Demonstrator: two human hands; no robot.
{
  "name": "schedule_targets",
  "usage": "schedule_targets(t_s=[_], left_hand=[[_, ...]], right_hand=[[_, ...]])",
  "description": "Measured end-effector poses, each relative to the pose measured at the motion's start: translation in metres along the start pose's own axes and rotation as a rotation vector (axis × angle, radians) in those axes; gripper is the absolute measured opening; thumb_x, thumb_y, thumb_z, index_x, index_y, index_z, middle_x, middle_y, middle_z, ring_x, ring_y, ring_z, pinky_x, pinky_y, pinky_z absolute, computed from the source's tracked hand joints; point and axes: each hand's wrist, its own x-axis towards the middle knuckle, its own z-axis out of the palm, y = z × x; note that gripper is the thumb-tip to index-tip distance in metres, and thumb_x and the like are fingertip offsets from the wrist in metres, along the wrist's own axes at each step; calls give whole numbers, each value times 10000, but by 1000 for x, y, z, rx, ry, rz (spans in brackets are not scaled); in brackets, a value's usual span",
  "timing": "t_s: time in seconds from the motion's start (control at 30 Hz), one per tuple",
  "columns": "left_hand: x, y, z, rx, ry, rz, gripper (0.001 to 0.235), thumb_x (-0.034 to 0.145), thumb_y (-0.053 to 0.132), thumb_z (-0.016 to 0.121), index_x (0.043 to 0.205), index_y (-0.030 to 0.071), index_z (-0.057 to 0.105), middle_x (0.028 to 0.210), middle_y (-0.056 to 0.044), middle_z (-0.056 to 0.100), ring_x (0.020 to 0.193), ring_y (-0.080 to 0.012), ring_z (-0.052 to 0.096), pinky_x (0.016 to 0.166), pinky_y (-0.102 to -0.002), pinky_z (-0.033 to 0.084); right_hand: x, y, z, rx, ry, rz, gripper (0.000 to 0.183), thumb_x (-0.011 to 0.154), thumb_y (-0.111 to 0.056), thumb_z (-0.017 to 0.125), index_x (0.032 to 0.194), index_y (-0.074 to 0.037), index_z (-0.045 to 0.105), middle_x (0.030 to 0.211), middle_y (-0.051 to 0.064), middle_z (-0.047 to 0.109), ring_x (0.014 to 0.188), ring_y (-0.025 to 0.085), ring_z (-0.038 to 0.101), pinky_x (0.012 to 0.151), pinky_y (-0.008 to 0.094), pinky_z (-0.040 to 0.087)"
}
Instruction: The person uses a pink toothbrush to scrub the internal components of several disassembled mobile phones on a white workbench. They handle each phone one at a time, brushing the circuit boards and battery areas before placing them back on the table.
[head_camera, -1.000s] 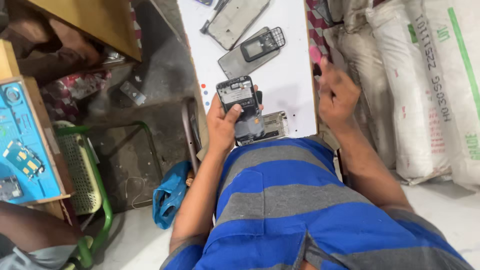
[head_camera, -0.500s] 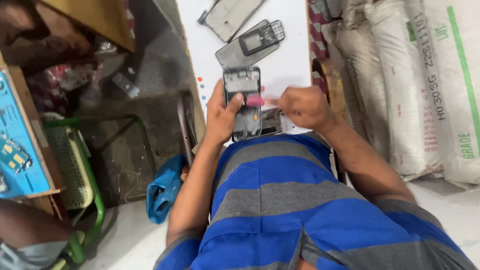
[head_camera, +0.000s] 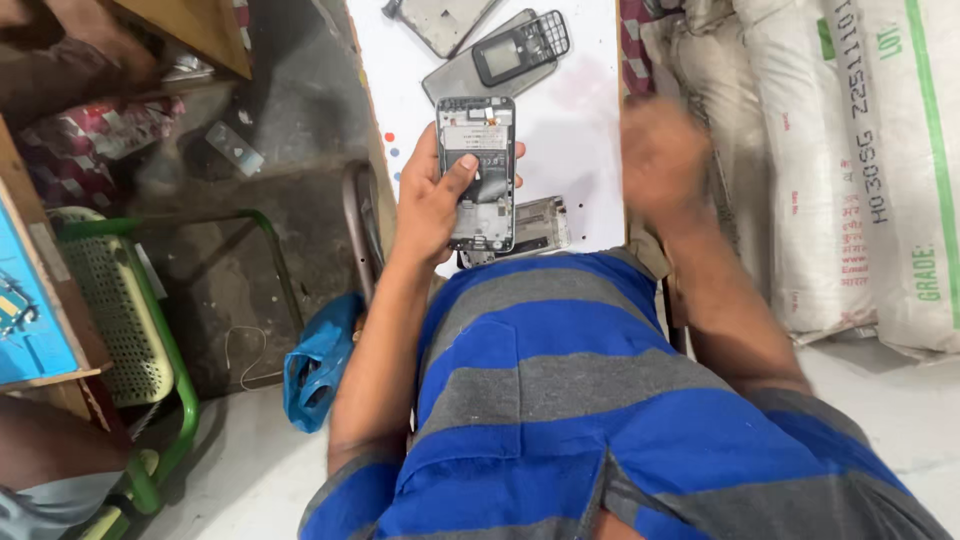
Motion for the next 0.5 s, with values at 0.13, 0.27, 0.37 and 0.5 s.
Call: schedule_targets(t_s=[0.13, 0.27, 0.37, 0.5], left_hand=[[4, -2, 5, -28, 152, -32, 371, 1031, 53, 506, 1393, -16, 464, 1204, -224, 734, 967, -262, 753, 806, -383, 614], [9, -22, 4, -23, 240, 53, 338, 1041, 12, 567, 1374, -26, 521, 1229, -161, 713, 1063, -202, 713, 950, -341, 597], [15, -38, 7, 184, 227, 16, 295, 1058, 35, 613, 1338, -41, 560, 1165, -146, 718, 1007, -160, 678, 895, -309, 573], [16, -19, 22, 643, 171, -39, 363, 995, 90, 676, 1322, -26, 570, 1079, -135, 736, 937, -143, 678, 816, -275, 569]], right_hand=[[-14, 23, 10, 393, 114, 313, 124, 1064, -82, 620, 1178, -46, 651, 921, 26, 657, 712, 120, 567, 624, 281, 454], [-39, 6, 26, 806, -30, 665, 265, 1075, -219, 636, 1275, -45, 626, 882, -39, 619, 663, 37, 493, 583, 203, 402], [-42, -5, 41, 1106, -188, 912, 311, 1033, -211, 684, 1274, -18, 643, 779, -64, 552, 573, -1, 436, 493, 174, 327], [-37, 7, 62, 1095, -193, 1009, 296, 1000, -186, 756, 1191, 22, 666, 743, -58, 539, 527, 4, 415, 455, 196, 298]])
